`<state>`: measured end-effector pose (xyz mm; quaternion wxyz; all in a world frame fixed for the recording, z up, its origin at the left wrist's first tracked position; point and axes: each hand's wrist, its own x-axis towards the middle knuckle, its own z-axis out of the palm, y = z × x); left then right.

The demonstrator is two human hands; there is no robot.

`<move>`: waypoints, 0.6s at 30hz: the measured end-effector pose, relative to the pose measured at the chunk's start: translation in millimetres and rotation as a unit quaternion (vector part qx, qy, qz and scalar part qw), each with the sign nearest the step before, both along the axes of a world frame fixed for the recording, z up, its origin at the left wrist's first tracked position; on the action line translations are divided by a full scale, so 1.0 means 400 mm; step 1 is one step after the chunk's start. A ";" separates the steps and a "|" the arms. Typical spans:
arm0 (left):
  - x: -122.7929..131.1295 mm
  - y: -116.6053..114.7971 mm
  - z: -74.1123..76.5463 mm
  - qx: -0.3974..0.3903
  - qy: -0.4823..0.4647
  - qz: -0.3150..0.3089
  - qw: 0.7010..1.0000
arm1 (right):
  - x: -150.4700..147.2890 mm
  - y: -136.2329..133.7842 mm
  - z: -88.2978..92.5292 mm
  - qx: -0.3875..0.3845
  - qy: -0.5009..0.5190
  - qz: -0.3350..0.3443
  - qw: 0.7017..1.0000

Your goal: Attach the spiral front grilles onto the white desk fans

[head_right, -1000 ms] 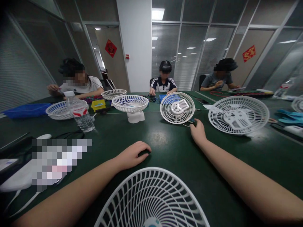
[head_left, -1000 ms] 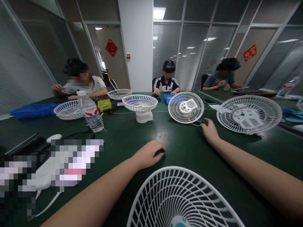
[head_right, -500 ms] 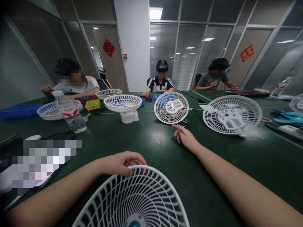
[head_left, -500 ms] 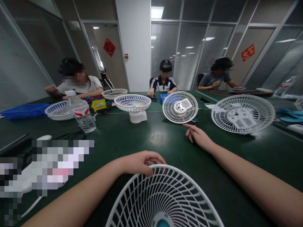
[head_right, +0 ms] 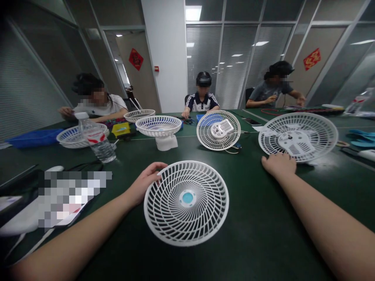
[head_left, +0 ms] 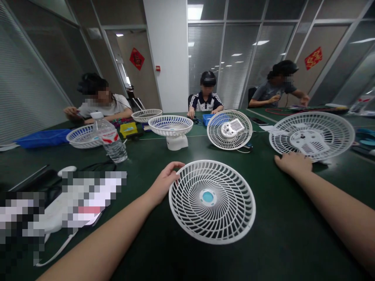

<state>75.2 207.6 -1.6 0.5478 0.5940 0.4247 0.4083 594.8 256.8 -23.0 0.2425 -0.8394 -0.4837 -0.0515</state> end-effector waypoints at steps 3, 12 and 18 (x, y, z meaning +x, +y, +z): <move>-0.001 0.003 -0.001 0.039 0.009 0.008 0.999 | -0.016 0.007 -0.008 -0.007 -0.022 0.005 1.000; -0.013 0.010 -0.005 0.037 -0.040 0.053 0.997 | -0.268 -0.145 -0.027 -0.015 -0.126 0.109 0.986; -0.024 0.014 0.018 -0.013 -0.140 0.037 0.989 | -0.527 -0.406 0.082 -0.085 -0.133 0.421 0.893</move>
